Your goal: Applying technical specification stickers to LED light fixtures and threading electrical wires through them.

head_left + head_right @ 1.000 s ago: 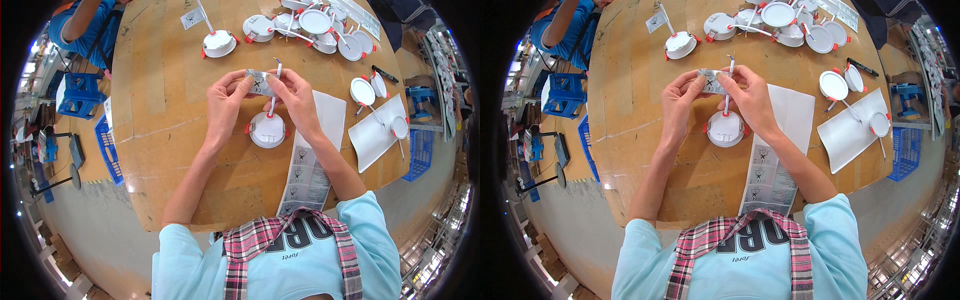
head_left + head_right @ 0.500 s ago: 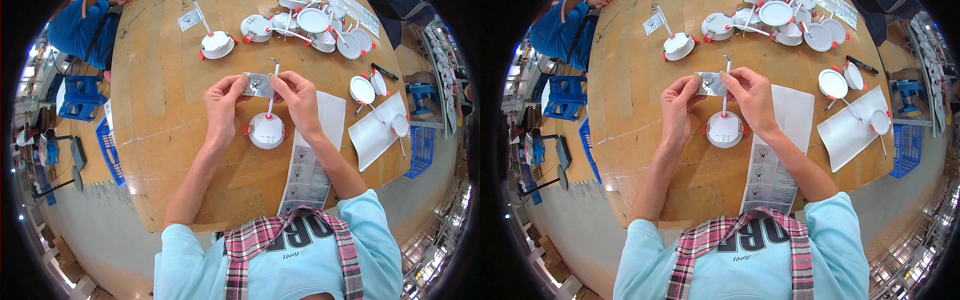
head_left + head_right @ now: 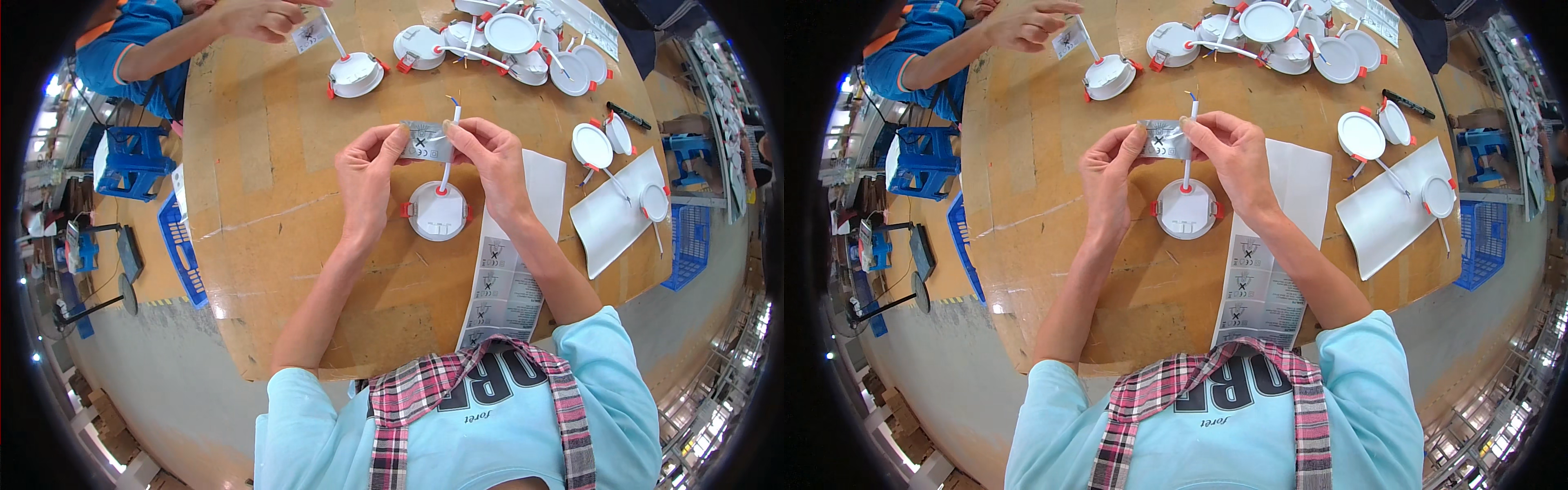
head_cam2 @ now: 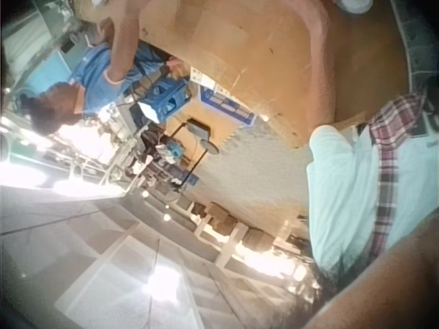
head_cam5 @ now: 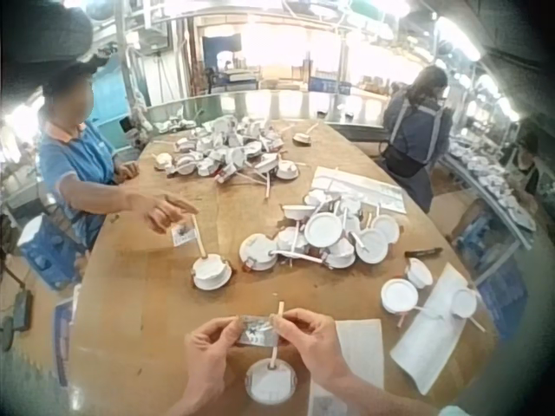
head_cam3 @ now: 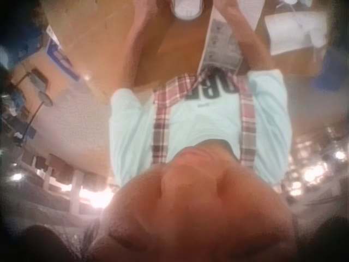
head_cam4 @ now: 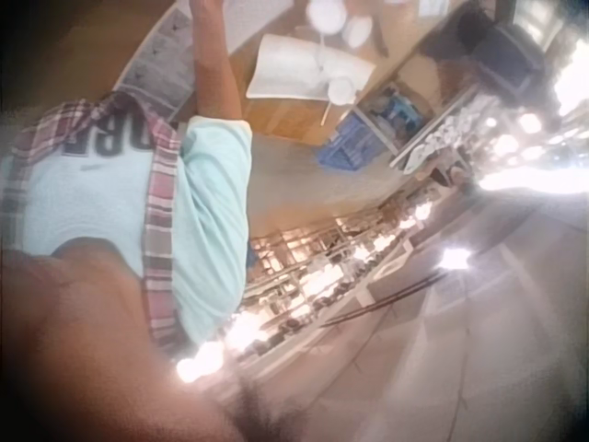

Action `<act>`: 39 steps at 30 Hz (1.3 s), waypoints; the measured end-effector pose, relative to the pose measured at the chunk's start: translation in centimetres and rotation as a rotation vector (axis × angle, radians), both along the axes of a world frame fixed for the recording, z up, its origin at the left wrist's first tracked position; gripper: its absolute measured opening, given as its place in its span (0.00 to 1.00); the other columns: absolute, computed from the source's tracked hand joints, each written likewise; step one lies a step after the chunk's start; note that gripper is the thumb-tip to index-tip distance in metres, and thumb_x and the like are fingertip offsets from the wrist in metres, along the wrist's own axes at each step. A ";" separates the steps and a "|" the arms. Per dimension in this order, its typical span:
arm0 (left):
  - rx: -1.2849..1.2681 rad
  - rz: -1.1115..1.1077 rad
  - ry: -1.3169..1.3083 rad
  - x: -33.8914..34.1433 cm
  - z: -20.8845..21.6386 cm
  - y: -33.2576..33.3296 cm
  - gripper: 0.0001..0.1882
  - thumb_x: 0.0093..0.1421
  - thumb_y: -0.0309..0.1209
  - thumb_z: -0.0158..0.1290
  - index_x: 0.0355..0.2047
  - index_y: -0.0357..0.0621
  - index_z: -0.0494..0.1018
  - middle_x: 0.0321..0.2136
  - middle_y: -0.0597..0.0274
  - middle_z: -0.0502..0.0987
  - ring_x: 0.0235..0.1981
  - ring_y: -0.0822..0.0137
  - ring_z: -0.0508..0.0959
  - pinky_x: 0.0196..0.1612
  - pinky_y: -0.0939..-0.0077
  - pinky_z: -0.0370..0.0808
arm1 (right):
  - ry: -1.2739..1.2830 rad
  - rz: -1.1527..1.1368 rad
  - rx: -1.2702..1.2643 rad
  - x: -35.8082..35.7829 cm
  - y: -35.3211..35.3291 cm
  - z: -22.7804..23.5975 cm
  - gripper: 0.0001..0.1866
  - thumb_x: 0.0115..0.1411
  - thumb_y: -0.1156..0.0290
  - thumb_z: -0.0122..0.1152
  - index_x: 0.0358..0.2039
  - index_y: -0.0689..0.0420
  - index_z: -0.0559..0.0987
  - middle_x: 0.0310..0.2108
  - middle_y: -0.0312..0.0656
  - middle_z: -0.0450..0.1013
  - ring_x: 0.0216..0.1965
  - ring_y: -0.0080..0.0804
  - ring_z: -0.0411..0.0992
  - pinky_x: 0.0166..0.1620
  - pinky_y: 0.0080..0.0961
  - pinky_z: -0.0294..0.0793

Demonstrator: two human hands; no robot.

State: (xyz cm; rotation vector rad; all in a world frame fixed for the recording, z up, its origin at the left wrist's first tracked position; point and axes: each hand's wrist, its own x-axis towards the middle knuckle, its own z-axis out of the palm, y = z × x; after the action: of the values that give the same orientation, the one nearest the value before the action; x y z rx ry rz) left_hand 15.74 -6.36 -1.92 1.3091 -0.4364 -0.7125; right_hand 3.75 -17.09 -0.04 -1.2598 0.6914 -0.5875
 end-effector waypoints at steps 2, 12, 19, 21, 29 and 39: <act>-0.007 -0.014 0.045 0.1 0.1 0.0 0.11 0.62 0.33 0.55 0.36 0.37 0.79 0.30 0.63 0.80 0.29 0.76 0.78 0.35 0.80 0.76 | 0.007 0.017 0.035 0.2 0.0 0.2 0.13 0.61 0.65 0.61 0.33 0.65 0.79 0.26 0.36 0.76 0.28 0.18 0.71 0.35 0.16 0.73; -0.017 -0.025 0.050 0.2 0.4 0.3 0.10 0.63 0.31 0.54 0.33 0.36 0.79 0.30 0.63 0.80 0.31 0.76 0.77 0.40 0.79 0.76 | 0.052 0.121 0.033 -0.2 -0.1 0.4 0.13 0.59 0.64 0.64 0.28 0.63 0.80 0.24 0.34 0.74 0.26 0.15 0.68 0.31 0.14 0.69; -0.054 -0.050 0.035 0.3 0.2 0.1 0.10 0.63 0.31 0.54 0.35 0.34 0.78 0.29 0.62 0.80 0.31 0.75 0.78 0.40 0.79 0.76 | -0.003 0.128 0.113 0.0 -0.1 0.1 0.13 0.58 0.63 0.65 0.32 0.62 0.80 0.27 0.36 0.75 0.28 0.16 0.69 0.35 0.17 0.70; -0.053 -0.051 0.048 0.2 0.2 0.1 0.11 0.63 0.31 0.55 0.36 0.34 0.78 0.30 0.61 0.80 0.31 0.75 0.78 0.39 0.80 0.75 | 0.040 0.147 0.098 0.1 0.1 0.2 0.13 0.58 0.63 0.64 0.32 0.62 0.80 0.28 0.36 0.75 0.30 0.17 0.70 0.35 0.18 0.70; -0.022 -0.018 0.015 -0.3 0.3 0.1 0.10 0.62 0.30 0.55 0.35 0.33 0.78 0.28 0.61 0.80 0.29 0.74 0.78 0.36 0.79 0.76 | 0.024 0.192 0.015 -0.3 -0.6 -0.2 0.13 0.60 0.64 0.62 0.32 0.63 0.80 0.27 0.35 0.75 0.30 0.17 0.70 0.36 0.17 0.70; -0.068 -0.108 0.199 0.4 1.2 0.2 0.14 0.62 0.30 0.56 0.44 0.35 0.75 0.28 0.61 0.81 0.30 0.74 0.79 0.42 0.77 0.74 | 0.105 0.181 -0.147 -0.3 -0.4 -0.1 0.14 0.60 0.63 0.62 0.34 0.63 0.81 0.26 0.35 0.75 0.28 0.16 0.68 0.32 0.16 0.67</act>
State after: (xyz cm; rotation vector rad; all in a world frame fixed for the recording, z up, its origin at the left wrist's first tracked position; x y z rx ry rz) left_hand 16.11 -6.13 -0.74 1.1438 -0.3687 -0.9023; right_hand 3.43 -17.48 -0.10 -1.4809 0.6216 -0.4315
